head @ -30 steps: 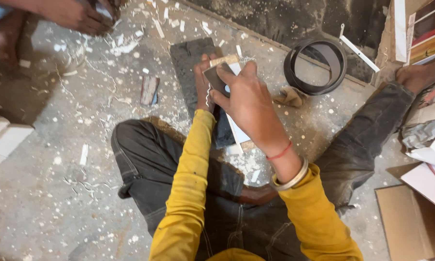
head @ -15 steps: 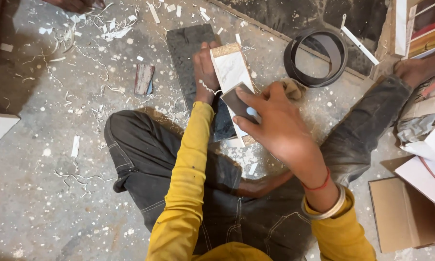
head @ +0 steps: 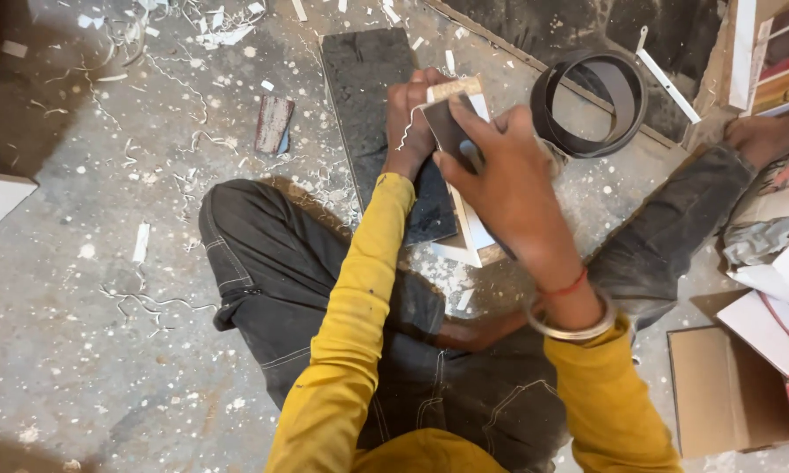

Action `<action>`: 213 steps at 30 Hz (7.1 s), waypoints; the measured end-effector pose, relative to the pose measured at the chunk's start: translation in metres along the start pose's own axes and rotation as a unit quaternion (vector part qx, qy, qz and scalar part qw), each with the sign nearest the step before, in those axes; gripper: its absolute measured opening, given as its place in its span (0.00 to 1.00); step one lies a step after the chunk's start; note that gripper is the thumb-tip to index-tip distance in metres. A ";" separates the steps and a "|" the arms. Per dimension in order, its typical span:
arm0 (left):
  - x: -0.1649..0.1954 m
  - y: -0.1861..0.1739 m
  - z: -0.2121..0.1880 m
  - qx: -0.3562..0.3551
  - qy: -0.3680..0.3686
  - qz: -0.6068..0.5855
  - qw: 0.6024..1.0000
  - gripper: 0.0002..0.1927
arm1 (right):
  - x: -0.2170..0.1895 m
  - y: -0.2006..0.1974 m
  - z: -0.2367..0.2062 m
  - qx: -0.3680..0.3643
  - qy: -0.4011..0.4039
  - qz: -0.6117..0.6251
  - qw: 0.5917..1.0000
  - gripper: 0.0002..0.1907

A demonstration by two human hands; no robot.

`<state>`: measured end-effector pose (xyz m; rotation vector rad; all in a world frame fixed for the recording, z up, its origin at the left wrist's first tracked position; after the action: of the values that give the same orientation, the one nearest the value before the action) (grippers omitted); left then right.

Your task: The person sits on the floor and sands small wooden boxes using a sanding block, rubbing the edges and surfaces of each box and turning the boxes over to sand different sides, working through several boxes one at a time.

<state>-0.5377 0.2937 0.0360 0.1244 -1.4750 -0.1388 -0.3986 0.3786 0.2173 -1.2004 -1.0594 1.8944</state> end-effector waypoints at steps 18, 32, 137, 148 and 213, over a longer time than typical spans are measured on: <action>0.213 0.000 -0.041 -0.030 0.430 0.228 0.873 0.25 | 0.052 -0.002 -0.045 0.105 0.036 0.274 0.955 0.64; 0.180 -0.043 -0.053 0.044 0.374 0.358 0.855 0.15 | 0.134 0.087 -0.105 0.295 0.229 0.420 0.827 0.33; 0.074 0.021 0.025 -0.225 0.054 -0.324 0.917 0.39 | -0.017 -0.040 -0.069 0.004 0.028 0.005 1.000 0.33; 0.023 0.035 0.033 -0.152 0.117 -0.423 0.886 0.17 | -0.019 -0.037 -0.054 -0.133 0.034 -0.079 0.987 0.30; -0.012 0.042 -0.036 -0.155 0.075 0.090 0.981 0.24 | 0.037 -0.031 -0.005 0.002 -0.006 -0.169 0.986 0.57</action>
<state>-0.5019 0.3372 0.0283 -0.2453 -1.2902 -0.2060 -0.4050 0.4254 0.2290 -0.9387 -1.1826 1.6406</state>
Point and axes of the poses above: each hand's wrist, its own z-axis towards the middle knuckle, its own y-axis out of the palm, x = y × z, the point moved 7 cm from there along z, towards the middle knuckle, and after that the axes turned 13 degrees about -y, right-handed, at the moved point
